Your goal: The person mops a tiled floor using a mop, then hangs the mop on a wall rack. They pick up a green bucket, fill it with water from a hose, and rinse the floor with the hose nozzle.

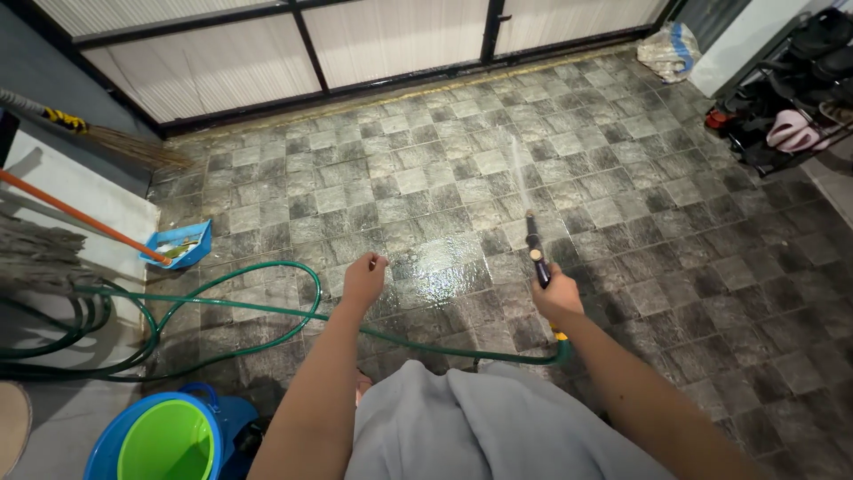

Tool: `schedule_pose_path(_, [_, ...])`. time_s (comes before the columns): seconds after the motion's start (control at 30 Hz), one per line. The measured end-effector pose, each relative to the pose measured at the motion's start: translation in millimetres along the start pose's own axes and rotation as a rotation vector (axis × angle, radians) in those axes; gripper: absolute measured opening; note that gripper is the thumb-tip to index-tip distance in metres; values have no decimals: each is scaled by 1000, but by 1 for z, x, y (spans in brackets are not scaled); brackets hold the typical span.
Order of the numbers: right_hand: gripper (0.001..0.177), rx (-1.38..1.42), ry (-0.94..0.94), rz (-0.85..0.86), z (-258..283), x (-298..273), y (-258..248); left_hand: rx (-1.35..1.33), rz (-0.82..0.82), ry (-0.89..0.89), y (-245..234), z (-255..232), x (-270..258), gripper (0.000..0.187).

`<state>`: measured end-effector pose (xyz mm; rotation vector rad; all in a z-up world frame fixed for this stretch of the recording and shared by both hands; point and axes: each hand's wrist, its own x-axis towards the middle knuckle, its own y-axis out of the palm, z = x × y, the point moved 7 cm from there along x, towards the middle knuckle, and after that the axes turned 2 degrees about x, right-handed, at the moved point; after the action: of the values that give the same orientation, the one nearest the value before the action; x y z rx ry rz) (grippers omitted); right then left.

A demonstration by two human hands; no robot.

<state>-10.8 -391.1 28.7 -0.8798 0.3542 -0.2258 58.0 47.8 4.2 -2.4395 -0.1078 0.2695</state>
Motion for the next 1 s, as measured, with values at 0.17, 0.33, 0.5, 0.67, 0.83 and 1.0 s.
schedule_pose_path(0.17, [33, 95, -247, 269, 74, -24, 46, -25, -28, -32, -14, 12, -6, 26])
schedule_pose_path(0.33, [31, -22, -611, 389, 146, -63, 81, -52, -89, -27, -28, 20, -13, 25])
schedule_pose_path(0.5, [29, 28, -416, 457, 141, -52, 90, -56, -146, -79, -42, 46, -19, 25])
schedule_pose_path(0.67, [34, 62, -231, 138, 72, -1, 73, -52, -201, -85, -64, 79, -38, 24])
schedule_pose_path(0.83, [31, -90, -242, 148, 55, 6, 94, -105, -266, -152, -91, 95, -65, 23])
schedule_pose_path(1.0, [30, -87, -475, 561, 123, -47, 141, -110, -249, -186, -112, 103, -81, 24])
